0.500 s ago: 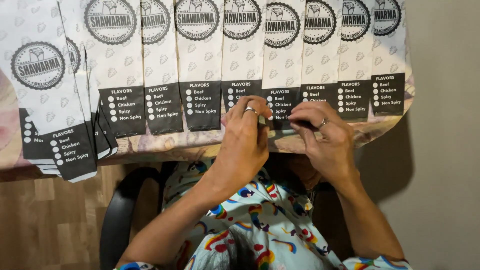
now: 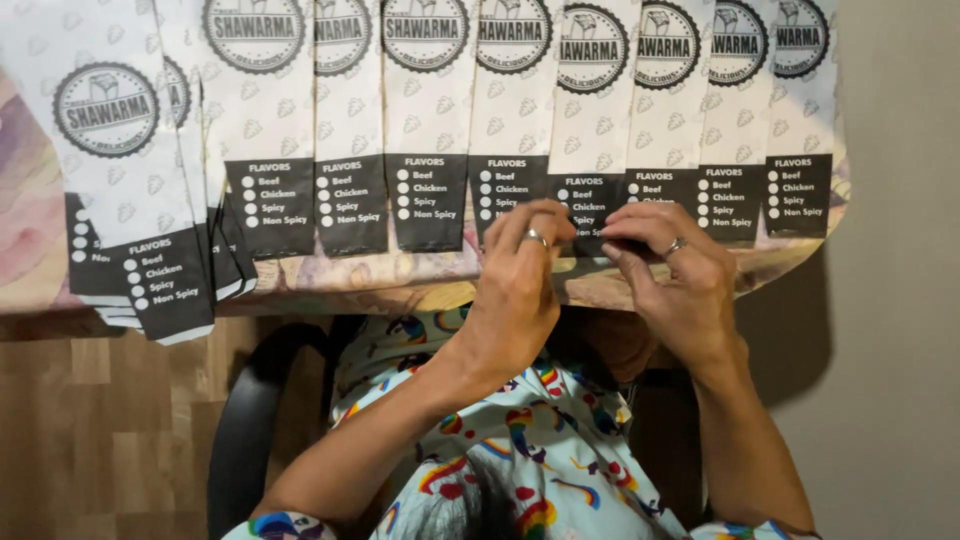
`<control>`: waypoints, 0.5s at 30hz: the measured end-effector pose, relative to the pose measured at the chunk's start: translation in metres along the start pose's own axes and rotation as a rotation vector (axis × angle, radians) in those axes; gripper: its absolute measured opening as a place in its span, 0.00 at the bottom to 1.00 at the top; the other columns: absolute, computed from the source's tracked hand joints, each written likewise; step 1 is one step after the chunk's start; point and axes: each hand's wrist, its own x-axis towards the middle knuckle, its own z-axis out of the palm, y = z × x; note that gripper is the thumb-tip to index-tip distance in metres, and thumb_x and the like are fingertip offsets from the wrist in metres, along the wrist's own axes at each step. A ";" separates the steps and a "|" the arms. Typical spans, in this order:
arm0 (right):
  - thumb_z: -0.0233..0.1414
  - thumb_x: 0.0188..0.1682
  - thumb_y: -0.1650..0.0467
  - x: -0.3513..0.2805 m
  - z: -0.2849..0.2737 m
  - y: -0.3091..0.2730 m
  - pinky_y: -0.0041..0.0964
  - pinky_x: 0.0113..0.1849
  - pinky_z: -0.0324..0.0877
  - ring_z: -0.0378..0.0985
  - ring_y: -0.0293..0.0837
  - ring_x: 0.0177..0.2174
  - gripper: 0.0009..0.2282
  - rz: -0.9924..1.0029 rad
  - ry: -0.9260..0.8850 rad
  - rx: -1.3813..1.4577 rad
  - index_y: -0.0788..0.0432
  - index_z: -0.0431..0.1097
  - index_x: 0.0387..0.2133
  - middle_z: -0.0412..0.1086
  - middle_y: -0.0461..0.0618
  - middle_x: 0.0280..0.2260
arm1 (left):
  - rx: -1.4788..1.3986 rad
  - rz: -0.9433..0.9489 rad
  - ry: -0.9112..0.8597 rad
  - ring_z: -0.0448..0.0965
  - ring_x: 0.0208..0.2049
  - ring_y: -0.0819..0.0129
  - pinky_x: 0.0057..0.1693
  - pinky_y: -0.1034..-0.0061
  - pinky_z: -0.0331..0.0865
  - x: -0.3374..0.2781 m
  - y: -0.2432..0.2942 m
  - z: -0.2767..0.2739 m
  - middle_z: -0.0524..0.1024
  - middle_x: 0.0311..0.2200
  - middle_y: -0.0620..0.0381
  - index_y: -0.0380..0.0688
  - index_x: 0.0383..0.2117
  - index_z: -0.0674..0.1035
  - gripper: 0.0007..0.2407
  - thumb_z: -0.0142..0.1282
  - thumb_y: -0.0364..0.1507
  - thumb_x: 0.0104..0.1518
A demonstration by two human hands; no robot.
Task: Manually assembling paper shawarma wraps by stacking them, applying glue to the edges, and folding them.
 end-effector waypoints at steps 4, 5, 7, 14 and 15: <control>0.63 0.49 0.81 0.006 -0.003 0.000 0.44 0.44 0.74 0.81 0.55 0.39 0.05 -0.005 -0.014 -0.024 0.63 0.78 0.35 0.77 0.56 0.36 | -0.045 0.025 0.028 0.76 0.52 0.53 0.59 0.63 0.63 -0.011 -0.014 -0.023 0.76 0.44 0.52 0.39 0.36 0.77 0.14 0.51 0.07 0.50; 0.63 0.50 0.81 0.007 -0.004 -0.001 0.44 0.43 0.74 0.81 0.55 0.39 0.05 -0.005 -0.014 -0.047 0.64 0.78 0.36 0.77 0.56 0.36 | -0.002 0.035 0.042 0.77 0.52 0.54 0.59 0.63 0.63 -0.015 -0.022 -0.028 0.77 0.46 0.51 0.41 0.37 0.78 0.16 0.52 0.08 0.48; 0.63 0.50 0.81 0.007 -0.004 0.002 0.45 0.44 0.75 0.81 0.56 0.40 0.05 -0.053 0.004 -0.086 0.64 0.78 0.37 0.77 0.57 0.38 | 0.059 0.095 -0.017 0.77 0.52 0.54 0.61 0.61 0.62 -0.006 -0.025 -0.059 0.78 0.45 0.51 0.40 0.37 0.78 0.10 0.54 0.13 0.53; 0.63 0.47 0.79 0.018 0.036 -0.027 0.47 0.45 0.77 0.81 0.59 0.44 0.05 -0.196 -0.036 -0.045 0.63 0.79 0.35 0.77 0.57 0.44 | 0.096 0.339 -0.232 0.75 0.54 0.56 0.63 0.56 0.62 0.015 -0.041 -0.090 0.80 0.38 0.54 0.31 0.33 0.78 0.03 0.52 0.18 0.63; 0.63 0.47 0.79 0.021 0.037 -0.028 0.47 0.45 0.77 0.81 0.59 0.44 0.05 -0.197 -0.036 -0.045 0.63 0.79 0.35 0.77 0.57 0.44 | 0.097 0.340 -0.231 0.75 0.54 0.56 0.63 0.56 0.62 0.017 -0.043 -0.091 0.80 0.38 0.54 0.31 0.33 0.78 0.03 0.52 0.18 0.63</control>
